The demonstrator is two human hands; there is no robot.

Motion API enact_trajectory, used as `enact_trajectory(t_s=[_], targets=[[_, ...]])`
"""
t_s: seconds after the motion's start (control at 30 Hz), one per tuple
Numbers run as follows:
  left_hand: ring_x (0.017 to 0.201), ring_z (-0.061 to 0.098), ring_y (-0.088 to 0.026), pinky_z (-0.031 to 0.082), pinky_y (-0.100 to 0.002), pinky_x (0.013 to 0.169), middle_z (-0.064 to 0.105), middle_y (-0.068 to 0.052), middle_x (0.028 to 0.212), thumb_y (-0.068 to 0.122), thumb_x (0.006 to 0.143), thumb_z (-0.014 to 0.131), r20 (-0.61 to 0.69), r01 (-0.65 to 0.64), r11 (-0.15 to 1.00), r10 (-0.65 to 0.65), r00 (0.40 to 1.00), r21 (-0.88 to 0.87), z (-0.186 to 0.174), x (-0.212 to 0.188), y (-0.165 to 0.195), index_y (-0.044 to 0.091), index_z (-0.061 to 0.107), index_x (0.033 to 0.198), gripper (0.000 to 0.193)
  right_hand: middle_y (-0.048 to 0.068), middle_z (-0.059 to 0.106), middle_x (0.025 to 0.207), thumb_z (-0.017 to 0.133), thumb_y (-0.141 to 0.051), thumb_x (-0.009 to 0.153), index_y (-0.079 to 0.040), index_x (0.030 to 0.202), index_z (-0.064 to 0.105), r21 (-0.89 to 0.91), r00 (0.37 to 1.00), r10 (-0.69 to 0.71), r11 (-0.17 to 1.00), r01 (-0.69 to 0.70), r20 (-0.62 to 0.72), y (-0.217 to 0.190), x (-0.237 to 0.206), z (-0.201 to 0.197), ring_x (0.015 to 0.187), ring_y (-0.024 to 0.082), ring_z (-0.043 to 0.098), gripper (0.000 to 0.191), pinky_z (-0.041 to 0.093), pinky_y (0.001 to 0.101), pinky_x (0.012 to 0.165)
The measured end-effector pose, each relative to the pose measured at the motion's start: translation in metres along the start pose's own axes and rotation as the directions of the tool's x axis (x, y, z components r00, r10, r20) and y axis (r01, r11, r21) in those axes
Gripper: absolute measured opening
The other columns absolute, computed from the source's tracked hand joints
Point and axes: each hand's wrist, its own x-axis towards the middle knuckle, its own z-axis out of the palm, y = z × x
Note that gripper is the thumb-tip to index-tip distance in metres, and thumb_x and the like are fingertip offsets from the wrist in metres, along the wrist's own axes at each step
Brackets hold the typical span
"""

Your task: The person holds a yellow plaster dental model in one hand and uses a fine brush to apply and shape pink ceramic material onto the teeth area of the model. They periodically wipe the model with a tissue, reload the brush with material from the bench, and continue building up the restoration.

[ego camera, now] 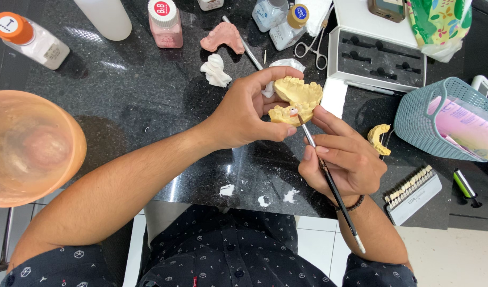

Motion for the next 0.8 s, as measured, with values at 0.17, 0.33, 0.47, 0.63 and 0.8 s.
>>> enact_trajectory(t_s=[0.17, 0.33, 0.47, 0.63, 0.8], targets=[[0.132, 0.063, -0.02, 0.055, -0.036, 0.121, 0.059, -0.013, 0.139, -0.005, 0.087, 0.081, -0.006, 0.042, 0.998, -0.042, 0.999, -0.055, 0.0, 0.0, 0.0, -0.004, 0.043, 0.152, 0.075, 0.021, 0.071, 0.09, 0.077, 0.003, 0.09, 0.003, 0.094, 0.055, -0.012, 1.0, -0.028, 1.0, 0.028, -0.009, 0.008, -0.013, -0.003, 0.109, 0.043, 0.073, 0.022, 0.067, 0.0466, 0.09], [0.13, 0.065, -0.021, 0.059, -0.035, 0.115, 0.061, -0.013, 0.137, -0.006, 0.085, 0.081, -0.041, 0.072, 0.995, -0.075, 0.996, -0.068, -0.002, -0.001, -0.006, -0.004, 0.043, 0.15, 0.076, 0.016, 0.072, 0.088, 0.07, 0.008, 0.096, 0.001, 0.099, 0.058, 0.038, 0.99, 0.055, 0.998, -0.05, -0.13, 0.012, -0.011, -0.013, 0.089, 0.029, 0.078, 0.014, 0.06, 0.0326, 0.077], [0.131, 0.064, -0.022, 0.058, -0.034, 0.113, 0.06, -0.014, 0.139, -0.007, 0.085, 0.082, -0.147, 0.008, 0.994, -0.025, 0.989, -0.113, -0.015, 0.004, -0.015, -0.005, 0.043, 0.15, 0.075, 0.017, 0.069, 0.091, 0.072, 0.009, 0.097, 0.001, 0.104, 0.064, 0.056, 0.953, 0.279, 0.96, -0.274, -0.122, -0.007, 0.026, -0.014, 0.08, 0.024, 0.071, 0.012, 0.056, 0.0259, 0.071], [0.135, 0.061, -0.024, 0.054, -0.035, 0.119, 0.059, -0.015, 0.142, -0.008, 0.086, 0.086, -0.244, -0.099, 0.994, 0.084, 0.966, -0.052, -0.033, 0.014, -0.031, -0.005, 0.045, 0.15, 0.076, 0.01, 0.072, 0.1, 0.072, -0.006, 0.099, -0.002, 0.109, 0.071, 0.244, 0.931, 0.176, 0.934, -0.261, 0.32, -0.055, 0.082, 0.018, 0.086, 0.017, 0.072, 0.011, 0.06, 0.0251, 0.077], [0.128, 0.064, -0.026, 0.057, -0.035, 0.109, 0.061, -0.017, 0.137, -0.008, 0.082, 0.083, -0.254, -0.094, 0.965, 0.029, 0.967, -0.246, -0.039, 0.019, -0.038, -0.004, 0.043, 0.148, 0.078, -0.002, 0.071, 0.088, 0.079, -0.021, 0.101, -0.01, 0.1, 0.069, 0.513, 0.879, -0.032, 0.822, -0.247, 0.475, -0.089, 0.103, 0.125, 0.072, 0.006, 0.07, 0.015, 0.057, 0.0207, 0.063]])
